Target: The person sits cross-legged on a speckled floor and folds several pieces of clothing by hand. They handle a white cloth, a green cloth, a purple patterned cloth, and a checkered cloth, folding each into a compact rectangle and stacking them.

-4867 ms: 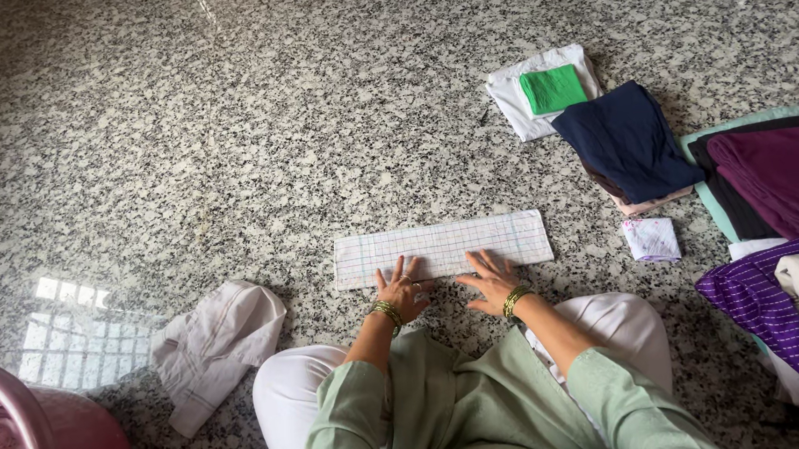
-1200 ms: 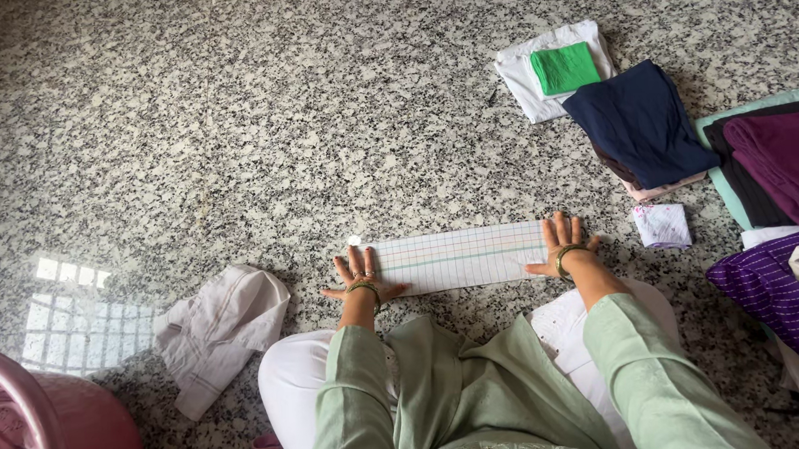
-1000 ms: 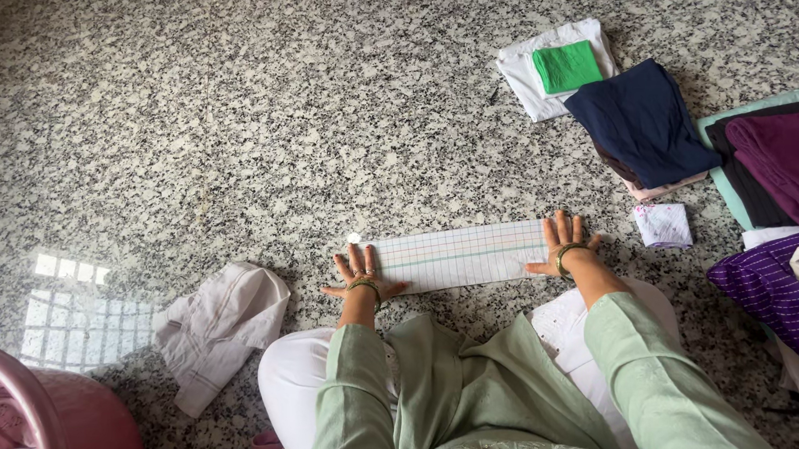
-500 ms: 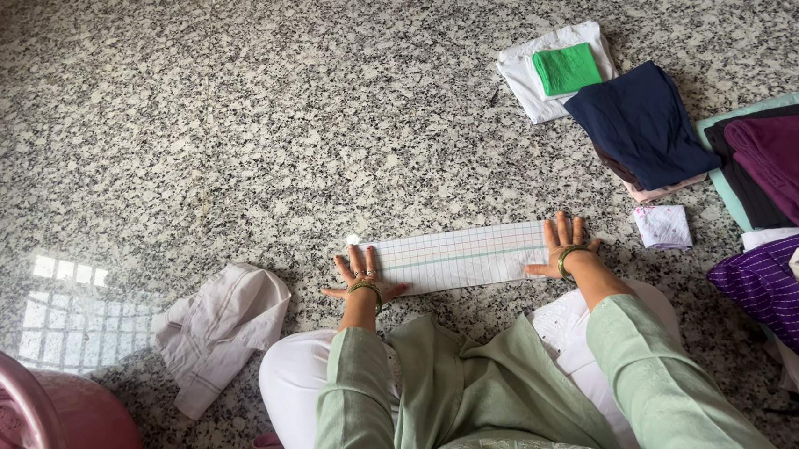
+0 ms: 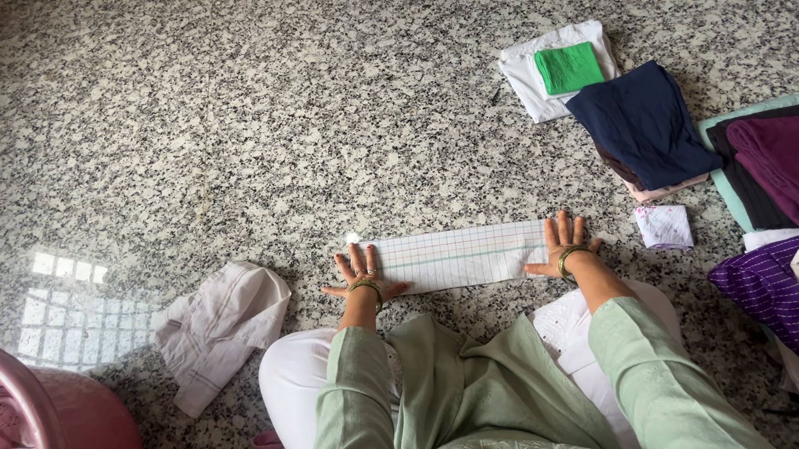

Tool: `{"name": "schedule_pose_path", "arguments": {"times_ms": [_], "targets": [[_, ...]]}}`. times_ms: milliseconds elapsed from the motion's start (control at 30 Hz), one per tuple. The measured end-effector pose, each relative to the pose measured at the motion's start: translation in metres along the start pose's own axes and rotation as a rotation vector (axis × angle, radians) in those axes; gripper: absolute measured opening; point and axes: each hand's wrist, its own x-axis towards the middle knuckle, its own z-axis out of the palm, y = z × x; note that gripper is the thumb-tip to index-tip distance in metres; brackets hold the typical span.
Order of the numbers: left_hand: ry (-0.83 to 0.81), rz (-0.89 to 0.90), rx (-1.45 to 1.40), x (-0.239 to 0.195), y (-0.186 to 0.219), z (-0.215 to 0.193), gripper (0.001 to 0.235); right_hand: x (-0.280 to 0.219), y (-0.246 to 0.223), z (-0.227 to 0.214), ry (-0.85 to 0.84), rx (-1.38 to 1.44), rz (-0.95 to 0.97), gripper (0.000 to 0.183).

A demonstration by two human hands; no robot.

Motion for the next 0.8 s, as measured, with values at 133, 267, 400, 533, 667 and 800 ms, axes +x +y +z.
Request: {"name": "schedule_pose_path", "arguments": {"times_ms": [133, 267, 400, 533, 667, 800], "targets": [[0.011, 0.011, -0.034, 0.0, 0.0, 0.001, 0.133, 0.0, 0.0, 0.002, -0.003, 0.01, -0.004, 0.138], [0.009, 0.009, -0.034, -0.003, 0.001, -0.001, 0.132, 0.0, -0.001, 0.001, 0.009, 0.028, -0.003, 0.14], [0.013, -0.003, -0.044, -0.006, 0.002, -0.002, 0.132, 0.002, -0.002, -0.002, 0.008, 0.109, -0.01, 0.145], [0.023, -0.003, -0.039, -0.009, 0.002, -0.003, 0.133, 0.005, -0.001, 0.0, 0.02, 0.136, -0.027, 0.147], [0.017, -0.004, -0.031, -0.011, 0.003, -0.006, 0.133, 0.007, 0.0, 0.0, 0.028, 0.19, -0.039, 0.142], [0.017, -0.021, -0.043, -0.013, 0.005, -0.006, 0.134, 0.012, -0.001, 0.0, 0.085, 0.239, -0.015, 0.127]]}}
